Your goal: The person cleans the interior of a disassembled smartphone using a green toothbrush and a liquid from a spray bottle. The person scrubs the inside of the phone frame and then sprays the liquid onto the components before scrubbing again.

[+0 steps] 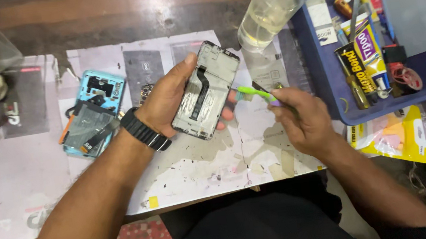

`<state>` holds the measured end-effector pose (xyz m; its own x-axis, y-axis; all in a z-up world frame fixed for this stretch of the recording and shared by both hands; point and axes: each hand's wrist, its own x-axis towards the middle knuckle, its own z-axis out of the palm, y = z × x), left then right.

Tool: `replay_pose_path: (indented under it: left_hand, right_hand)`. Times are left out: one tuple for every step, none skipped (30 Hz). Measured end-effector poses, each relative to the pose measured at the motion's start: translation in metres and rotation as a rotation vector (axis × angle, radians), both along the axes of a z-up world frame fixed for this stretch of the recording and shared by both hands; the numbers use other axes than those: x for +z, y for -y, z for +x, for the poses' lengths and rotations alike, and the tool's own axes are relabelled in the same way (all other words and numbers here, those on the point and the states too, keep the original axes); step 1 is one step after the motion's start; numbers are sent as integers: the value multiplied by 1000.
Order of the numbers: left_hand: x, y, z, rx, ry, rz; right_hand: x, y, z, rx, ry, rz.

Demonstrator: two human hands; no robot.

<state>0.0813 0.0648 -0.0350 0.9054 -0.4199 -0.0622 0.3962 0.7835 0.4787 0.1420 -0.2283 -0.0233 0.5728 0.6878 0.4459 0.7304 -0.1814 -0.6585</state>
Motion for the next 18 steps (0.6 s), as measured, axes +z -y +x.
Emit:
replay_pose_path:
  left_hand:
    - [-4, -1, 0, -12, -4, -25]
    - [-7, -2, -1, -20, -3, 3]
    - [-9, -2, 0, -26, 0, 34]
    - [-10, -3, -1, -33, 3, 65]
    - [-9, -3, -1, -34, -19, 61]
    - [-8, -2, -2, -34, -40, 56]
    - [-5, -1, -2, -38, -58, 57]
    - [-3, -1, -3, -27, -75, 57]
    - [-1, 0, -3, -19, -92, 56]
    - [0, 2, -3, -10, -109, 55]
    - [2, 2, -3, -10, -89, 58]
    - [3, 1, -4, -10, -68, 62]
    - [3, 1, -6, -7, -50, 64]
    - [3, -1, -6, -8, -45, 69]
    - [2, -3, -7, -8, -43, 72]
    - [0, -4, -8, -8, -42, 75]
    - [0, -5, -8, -8, -41, 75]
    - [-1, -6, -8, -9, -40, 76]
  right_hand:
    - [0, 1, 0, -10, 10, -1]
    - [1, 2, 0, -21, 20, -2]
    - [2, 2, 1, -31, 50, 13]
    - [3, 2, 1, -42, 80, 27]
    - [5, 2, 2, -53, 116, 47]
    - [8, 1, 2, -61, 124, 38]
    - [12, 1, 2, -73, 136, 34]
    - [15, 0, 2, -84, 148, 29]
    - [16, 0, 2, -88, 149, 37]
    - [18, 0, 1, -92, 150, 45]
    - [18, -1, 2, -93, 152, 55]
    - [18, -3, 3, -103, 161, 55]
    - [18, -3, 2, -109, 167, 54]
    - [18, -5, 2, -115, 174, 54]
    - [17, -5, 2, -86, 237, 50]
    - [16, -6, 2, -57, 299, 47]
    - [15, -7, 3, -28, 363, 44]
    - [15, -8, 4, -40, 358, 44]
